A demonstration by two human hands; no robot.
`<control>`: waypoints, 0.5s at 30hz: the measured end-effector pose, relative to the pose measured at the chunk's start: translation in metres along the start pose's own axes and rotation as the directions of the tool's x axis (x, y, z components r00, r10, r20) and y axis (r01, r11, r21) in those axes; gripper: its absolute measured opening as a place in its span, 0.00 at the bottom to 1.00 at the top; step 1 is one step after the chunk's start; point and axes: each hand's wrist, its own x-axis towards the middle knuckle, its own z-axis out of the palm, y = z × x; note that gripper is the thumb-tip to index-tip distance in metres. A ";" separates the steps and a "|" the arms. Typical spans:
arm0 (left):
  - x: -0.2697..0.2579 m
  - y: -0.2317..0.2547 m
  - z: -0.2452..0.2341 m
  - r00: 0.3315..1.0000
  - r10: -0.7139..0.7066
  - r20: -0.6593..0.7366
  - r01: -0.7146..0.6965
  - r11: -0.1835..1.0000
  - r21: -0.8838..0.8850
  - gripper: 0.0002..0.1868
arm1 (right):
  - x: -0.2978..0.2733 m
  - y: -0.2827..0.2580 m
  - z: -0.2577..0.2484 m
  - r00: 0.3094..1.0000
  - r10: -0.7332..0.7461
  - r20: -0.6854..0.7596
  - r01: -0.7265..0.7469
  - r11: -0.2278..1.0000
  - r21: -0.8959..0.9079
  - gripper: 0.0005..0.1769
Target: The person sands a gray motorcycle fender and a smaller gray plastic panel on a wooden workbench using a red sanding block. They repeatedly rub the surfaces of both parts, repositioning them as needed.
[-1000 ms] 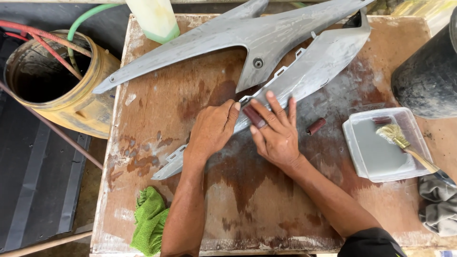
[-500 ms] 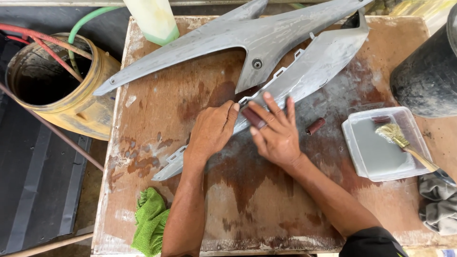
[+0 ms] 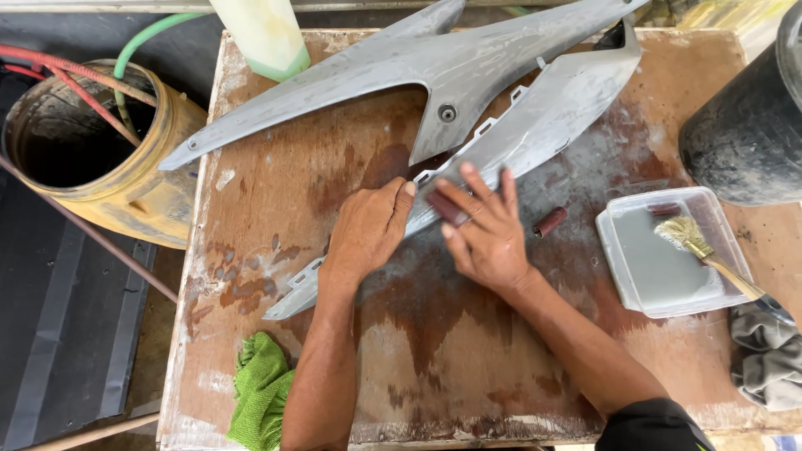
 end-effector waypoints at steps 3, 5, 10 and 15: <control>0.000 0.000 0.000 1.000 -0.001 -0.001 0.001 1.000 0.002 0.27 | 0.018 0.026 -0.020 0.996 0.077 -0.044 -0.083 0.987 -0.139 0.24; 0.001 -0.004 0.003 1.000 0.000 -0.008 0.000 1.000 -0.007 0.26 | 0.026 0.027 -0.037 0.994 0.098 -0.051 -0.104 0.982 -0.158 0.21; 0.000 -0.003 0.003 1.000 0.002 -0.003 -0.002 1.000 -0.004 0.27 | 0.016 0.011 -0.019 0.993 0.117 -0.025 -0.119 0.983 -0.137 0.21; -0.001 0.000 0.000 1.000 0.006 0.014 -0.006 1.000 0.004 0.27 | 0.021 0.022 -0.018 1.000 0.022 -0.012 -0.023 0.993 -0.113 0.19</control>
